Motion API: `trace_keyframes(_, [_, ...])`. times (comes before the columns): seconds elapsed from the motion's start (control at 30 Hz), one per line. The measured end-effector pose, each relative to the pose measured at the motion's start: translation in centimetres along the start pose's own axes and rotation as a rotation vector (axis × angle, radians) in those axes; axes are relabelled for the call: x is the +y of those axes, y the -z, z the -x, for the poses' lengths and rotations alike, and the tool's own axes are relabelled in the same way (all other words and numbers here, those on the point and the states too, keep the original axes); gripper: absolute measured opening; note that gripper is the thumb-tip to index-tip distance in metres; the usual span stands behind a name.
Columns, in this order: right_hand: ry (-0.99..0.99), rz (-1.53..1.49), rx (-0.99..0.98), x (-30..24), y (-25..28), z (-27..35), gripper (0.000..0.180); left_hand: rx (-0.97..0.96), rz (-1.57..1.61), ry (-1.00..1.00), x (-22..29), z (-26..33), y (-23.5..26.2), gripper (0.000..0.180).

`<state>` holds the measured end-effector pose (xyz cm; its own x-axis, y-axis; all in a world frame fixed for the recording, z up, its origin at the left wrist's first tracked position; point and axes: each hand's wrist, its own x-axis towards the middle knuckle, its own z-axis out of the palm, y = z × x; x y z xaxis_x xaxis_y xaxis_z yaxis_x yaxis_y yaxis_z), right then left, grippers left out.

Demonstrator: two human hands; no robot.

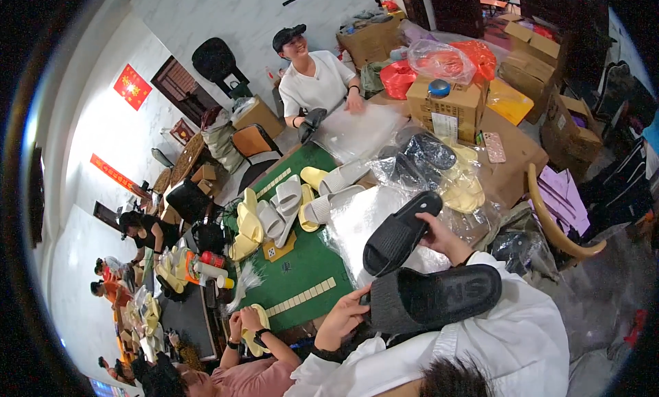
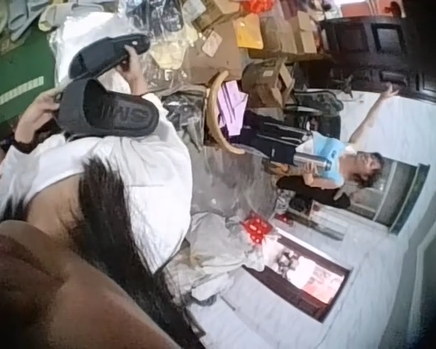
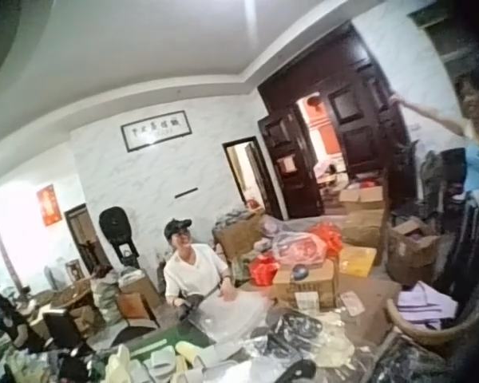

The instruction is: The recorder is packing finished shoes (sandals/slides) into plastic bags and placing them into a larger container in a manufacturing environment.

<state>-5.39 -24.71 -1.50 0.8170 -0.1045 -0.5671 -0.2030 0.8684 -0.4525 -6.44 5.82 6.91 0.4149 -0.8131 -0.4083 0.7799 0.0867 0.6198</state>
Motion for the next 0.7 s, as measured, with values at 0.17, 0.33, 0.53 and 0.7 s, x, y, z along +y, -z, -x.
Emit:
trace_keyframes(0.17, [0.140, 0.084, -0.009, -2.7, 1.2, 2.4, 0.029, 0.066, -0.182, 0.083, 1.3, -2.1, 4.7, 0.053])
trace_keyframes(0.33, [0.018, 0.049, -0.023, -2.0, 1.4, 2.2, 0.031, 0.127, -0.270, 0.144, 1.9, -5.5, 9.5, 0.051])
trace_keyframes(0.53, [0.073, 0.072, 0.233, 0.9, 3.3, -0.1, 0.023, 0.074, -0.433, 0.200, 4.9, -8.4, 12.8, 0.045])
trace_keyframes(0.7, [0.167, -0.061, 0.446, 3.1, 5.1, -0.6, 0.023, 0.105, -0.496, 0.254, 4.0, -12.5, 16.9, 0.043])
